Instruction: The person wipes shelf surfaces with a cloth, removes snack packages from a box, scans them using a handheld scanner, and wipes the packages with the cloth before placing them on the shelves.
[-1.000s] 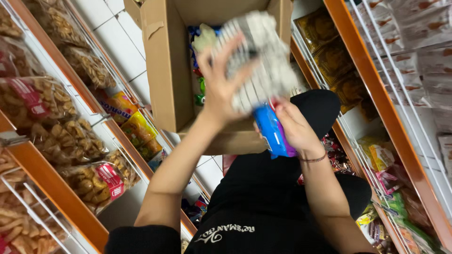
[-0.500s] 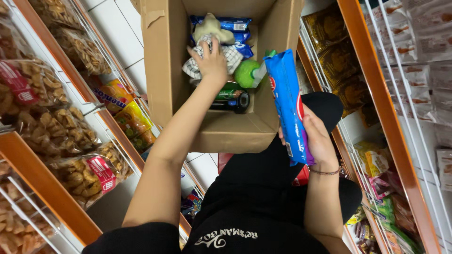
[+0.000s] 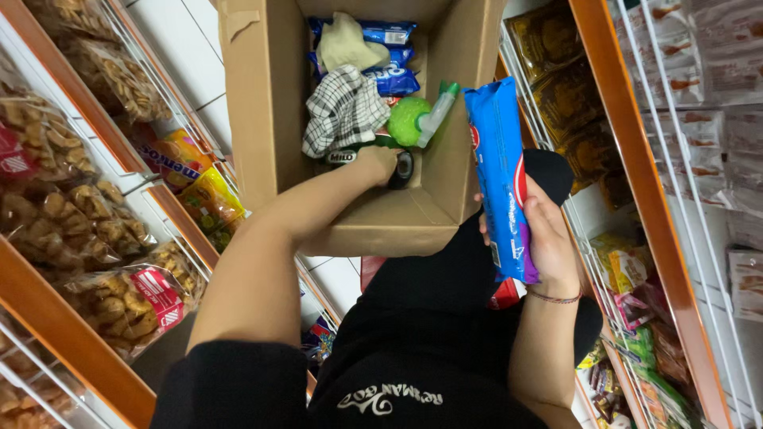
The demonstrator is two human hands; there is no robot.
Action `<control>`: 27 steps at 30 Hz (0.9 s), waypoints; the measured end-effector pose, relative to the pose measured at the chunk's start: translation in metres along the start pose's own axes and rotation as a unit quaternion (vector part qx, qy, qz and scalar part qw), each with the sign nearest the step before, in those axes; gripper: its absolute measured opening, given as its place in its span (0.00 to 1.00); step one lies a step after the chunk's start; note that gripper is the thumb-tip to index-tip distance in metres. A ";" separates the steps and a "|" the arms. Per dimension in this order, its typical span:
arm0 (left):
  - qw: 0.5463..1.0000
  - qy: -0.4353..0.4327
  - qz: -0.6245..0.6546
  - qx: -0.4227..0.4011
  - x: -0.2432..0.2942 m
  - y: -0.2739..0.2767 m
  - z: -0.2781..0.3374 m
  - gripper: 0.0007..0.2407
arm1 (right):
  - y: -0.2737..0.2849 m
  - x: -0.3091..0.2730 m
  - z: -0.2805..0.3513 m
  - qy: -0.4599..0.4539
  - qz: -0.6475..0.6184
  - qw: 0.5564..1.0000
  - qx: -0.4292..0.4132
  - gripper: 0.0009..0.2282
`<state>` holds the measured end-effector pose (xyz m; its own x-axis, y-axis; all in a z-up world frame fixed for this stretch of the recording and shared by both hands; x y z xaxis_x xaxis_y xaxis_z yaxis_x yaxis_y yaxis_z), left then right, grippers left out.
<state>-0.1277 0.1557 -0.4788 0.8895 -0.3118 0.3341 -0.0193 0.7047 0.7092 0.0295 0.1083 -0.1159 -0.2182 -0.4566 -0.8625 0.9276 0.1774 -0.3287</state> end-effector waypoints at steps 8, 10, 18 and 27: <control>0.995 -0.049 -0.060 0.067 -0.002 -0.037 -0.006 0.07 | 0.002 0.003 0.015 -0.008 -0.003 1.000 0.013 0.32; 0.993 -0.058 -0.047 0.088 -0.004 -0.026 0.001 0.09 | 0.000 0.006 0.010 -0.011 -0.009 1.000 0.004 0.32; 0.999 0.009 -0.034 0.028 0.025 0.090 0.075 0.14 | 0.009 0.012 0.007 -0.003 -0.075 0.997 -0.017 0.31; 0.944 -0.133 0.278 0.119 0.072 0.235 0.231 0.27 | 0.044 0.004 0.036 0.032 -0.162 0.985 -0.048 0.36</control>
<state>-0.1736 0.1524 -0.1447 0.5666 -0.1075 0.8170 -0.5791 0.6534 0.4876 0.0801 0.0823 -0.1201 -0.5203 -0.4479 -0.7271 0.7734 0.1141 -0.6236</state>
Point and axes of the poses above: each hand's wrist, its own z-axis away from the middle knuckle, its own y-axis out of the back of the hand, x = y × z, the point moved 8 cm from there along -z, towards the middle knuckle, and after that the axes turned 4 degrees about -z, right-handed, at the moved point
